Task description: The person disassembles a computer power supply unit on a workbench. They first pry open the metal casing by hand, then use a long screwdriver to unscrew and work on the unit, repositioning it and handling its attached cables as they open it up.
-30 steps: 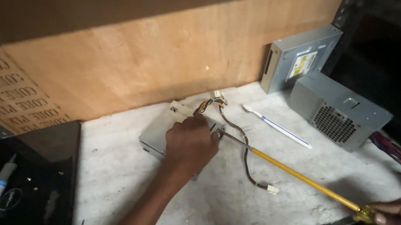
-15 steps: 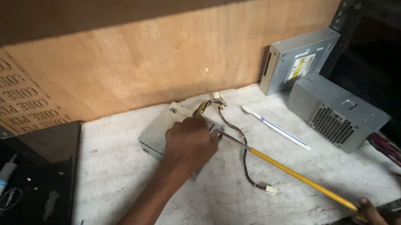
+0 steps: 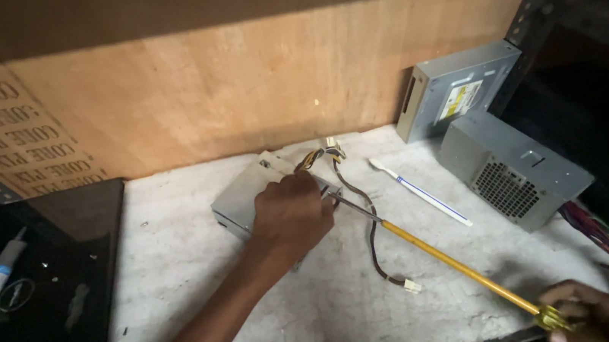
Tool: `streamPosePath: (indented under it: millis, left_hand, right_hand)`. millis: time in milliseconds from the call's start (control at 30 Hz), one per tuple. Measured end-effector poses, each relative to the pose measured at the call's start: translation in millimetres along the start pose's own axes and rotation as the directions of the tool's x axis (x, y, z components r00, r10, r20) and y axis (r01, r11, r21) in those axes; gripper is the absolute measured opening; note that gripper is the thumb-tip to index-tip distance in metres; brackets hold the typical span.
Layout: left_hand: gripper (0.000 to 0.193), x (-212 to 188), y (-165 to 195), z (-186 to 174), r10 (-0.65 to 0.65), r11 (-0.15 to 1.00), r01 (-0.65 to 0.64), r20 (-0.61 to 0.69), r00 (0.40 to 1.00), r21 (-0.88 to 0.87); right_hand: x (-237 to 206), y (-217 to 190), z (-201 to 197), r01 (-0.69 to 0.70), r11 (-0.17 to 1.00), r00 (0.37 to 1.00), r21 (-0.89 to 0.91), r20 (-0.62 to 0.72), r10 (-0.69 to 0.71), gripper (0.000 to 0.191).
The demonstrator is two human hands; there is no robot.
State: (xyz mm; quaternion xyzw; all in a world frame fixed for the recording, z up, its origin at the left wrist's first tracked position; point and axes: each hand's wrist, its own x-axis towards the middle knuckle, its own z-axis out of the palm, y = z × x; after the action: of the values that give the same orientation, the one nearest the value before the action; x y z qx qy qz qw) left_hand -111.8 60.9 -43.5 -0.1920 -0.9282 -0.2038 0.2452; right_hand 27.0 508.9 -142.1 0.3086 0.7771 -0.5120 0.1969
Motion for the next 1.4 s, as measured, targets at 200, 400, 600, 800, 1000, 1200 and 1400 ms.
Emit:
streamPosePath:
  millis: [200, 400, 600, 800, 1000, 1200, 1400]
  left_hand:
    - [0.039, 4, -1, 0, -0.011, 0.999, 0.010, 0.030, 0.999, 0.035]
    - [0.035, 3, -4, 3, 0.003, 0.999, -0.003, 0.013, 1.000, 0.041]
    - [0.032, 1, -6, 7, 0.043, 0.997, -0.041, -0.032, 0.999, 0.066]
    - [0.041, 3, 2, -7, -0.012, 0.995, 0.007, 0.046, 0.999, 0.102]
    - [0.052, 10, 10, -22, -0.205, 0.979, 0.190, 0.278, 0.938, 0.080]
    - [0.050, 6, 2, -9, -0.113, 0.992, 0.100, 0.217, 0.970, 0.071]
    - [0.027, 1, -7, 10, 0.042, 0.993, -0.044, 0.018, 0.999, 0.106]
  right_hand:
    - [31, 13, 6, -0.099, 0.995, 0.978, -0.030, -0.189, 0.092, 0.037]
    - [29, 39, 39, 0.144, 0.682, 0.755, -0.717, -0.366, -0.544, 0.036]
    - [13, 27, 5, 0.081, 0.956, 0.996, -0.280, -0.010, -0.087, 0.036]
    - [5, 13, -6, 0.085, 0.996, 0.988, -0.009, 0.130, -0.083, 0.040]
    - [3, 24, 1, 0.630, 0.712, 0.724, -0.311, -0.099, -0.683, 0.063]
    - [27, 22, 25, 0.055, 0.872, 0.873, -0.487, -0.400, -0.279, 0.078]
    - [20, -3, -3, 0.029, 0.951, 0.973, -0.309, 0.226, 0.043, 0.044]
